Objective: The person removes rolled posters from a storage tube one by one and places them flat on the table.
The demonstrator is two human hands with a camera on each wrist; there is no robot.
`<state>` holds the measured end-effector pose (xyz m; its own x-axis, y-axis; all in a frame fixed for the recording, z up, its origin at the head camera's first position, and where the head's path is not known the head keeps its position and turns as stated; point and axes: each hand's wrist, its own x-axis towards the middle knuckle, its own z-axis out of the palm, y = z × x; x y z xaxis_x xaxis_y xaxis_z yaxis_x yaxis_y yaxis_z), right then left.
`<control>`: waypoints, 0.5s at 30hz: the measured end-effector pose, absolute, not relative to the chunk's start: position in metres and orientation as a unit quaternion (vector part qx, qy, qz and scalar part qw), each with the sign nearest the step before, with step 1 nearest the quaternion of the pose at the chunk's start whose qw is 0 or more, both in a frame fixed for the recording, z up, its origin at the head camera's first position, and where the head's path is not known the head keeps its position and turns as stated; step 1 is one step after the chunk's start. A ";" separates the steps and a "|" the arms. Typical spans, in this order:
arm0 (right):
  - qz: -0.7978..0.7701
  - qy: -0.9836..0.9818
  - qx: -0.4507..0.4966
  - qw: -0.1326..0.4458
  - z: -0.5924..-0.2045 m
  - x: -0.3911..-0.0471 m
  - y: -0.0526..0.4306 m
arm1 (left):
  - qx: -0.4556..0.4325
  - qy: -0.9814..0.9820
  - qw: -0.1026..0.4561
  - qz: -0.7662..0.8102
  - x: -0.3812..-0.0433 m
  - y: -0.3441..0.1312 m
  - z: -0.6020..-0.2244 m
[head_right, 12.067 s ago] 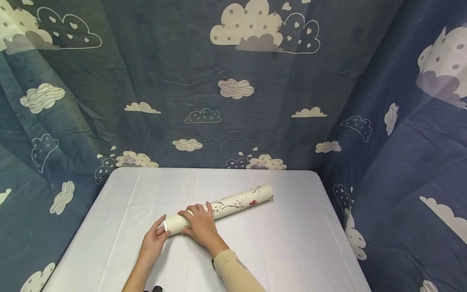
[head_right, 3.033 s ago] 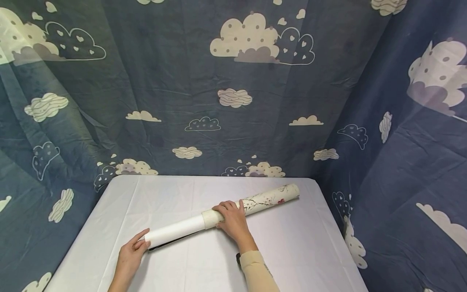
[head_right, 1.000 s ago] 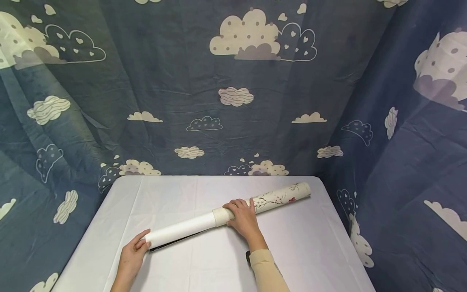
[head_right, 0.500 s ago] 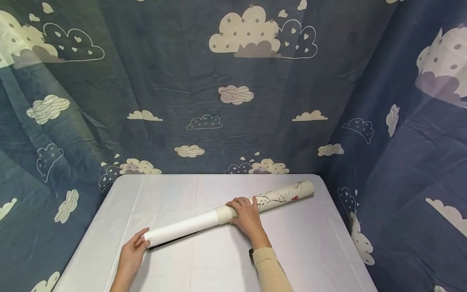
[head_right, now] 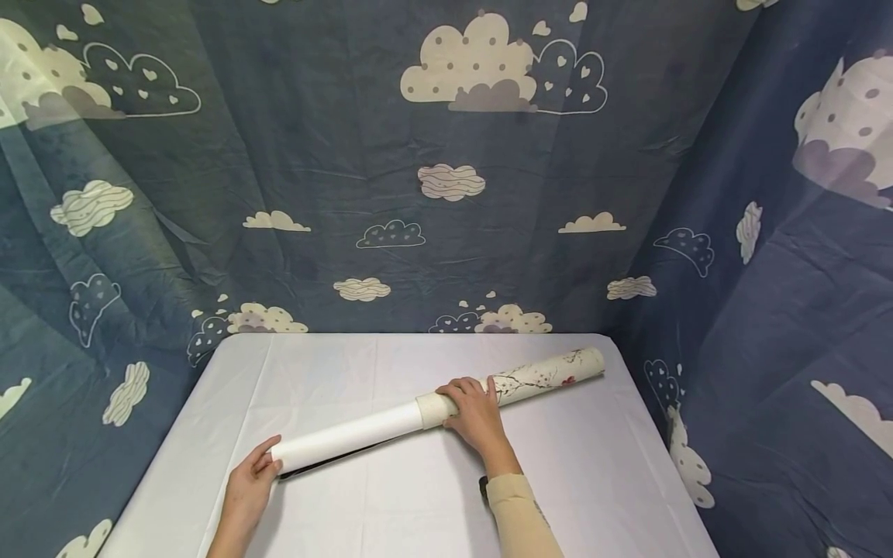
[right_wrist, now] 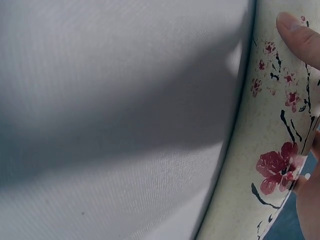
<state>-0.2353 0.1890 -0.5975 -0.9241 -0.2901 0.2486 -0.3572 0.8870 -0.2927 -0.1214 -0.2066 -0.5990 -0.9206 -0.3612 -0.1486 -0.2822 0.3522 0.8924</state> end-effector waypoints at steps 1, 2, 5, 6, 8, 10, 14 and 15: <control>0.169 -0.966 0.167 0.100 -0.597 -0.235 0.189 | 0.196 -0.822 0.037 -0.533 -0.121 -0.207 -0.599; 0.169 -0.966 0.166 0.100 -0.597 -0.235 0.189 | 0.196 -0.823 0.038 -0.532 -0.121 -0.207 -0.599; 0.174 -0.966 0.164 0.097 -0.596 -0.235 0.190 | 0.195 -0.825 0.041 -0.530 -0.121 -0.208 -0.599; 0.176 -0.966 0.163 0.098 -0.596 -0.235 0.190 | 0.195 -0.825 0.041 -0.529 -0.121 -0.208 -0.599; 0.176 -0.966 0.161 0.098 -0.596 -0.235 0.191 | 0.195 -0.825 0.041 -0.529 -0.121 -0.208 -0.599; 0.175 -0.967 0.159 0.098 -0.596 -0.235 0.192 | 0.197 -0.826 0.040 -0.527 -0.120 -0.209 -0.599; 0.172 -0.968 0.157 0.095 -0.596 -0.235 0.193 | 0.200 -0.826 0.040 -0.525 -0.120 -0.210 -0.600; 0.172 -0.968 0.157 0.094 -0.597 -0.235 0.193 | 0.202 -0.826 0.039 -0.524 -0.120 -0.210 -0.600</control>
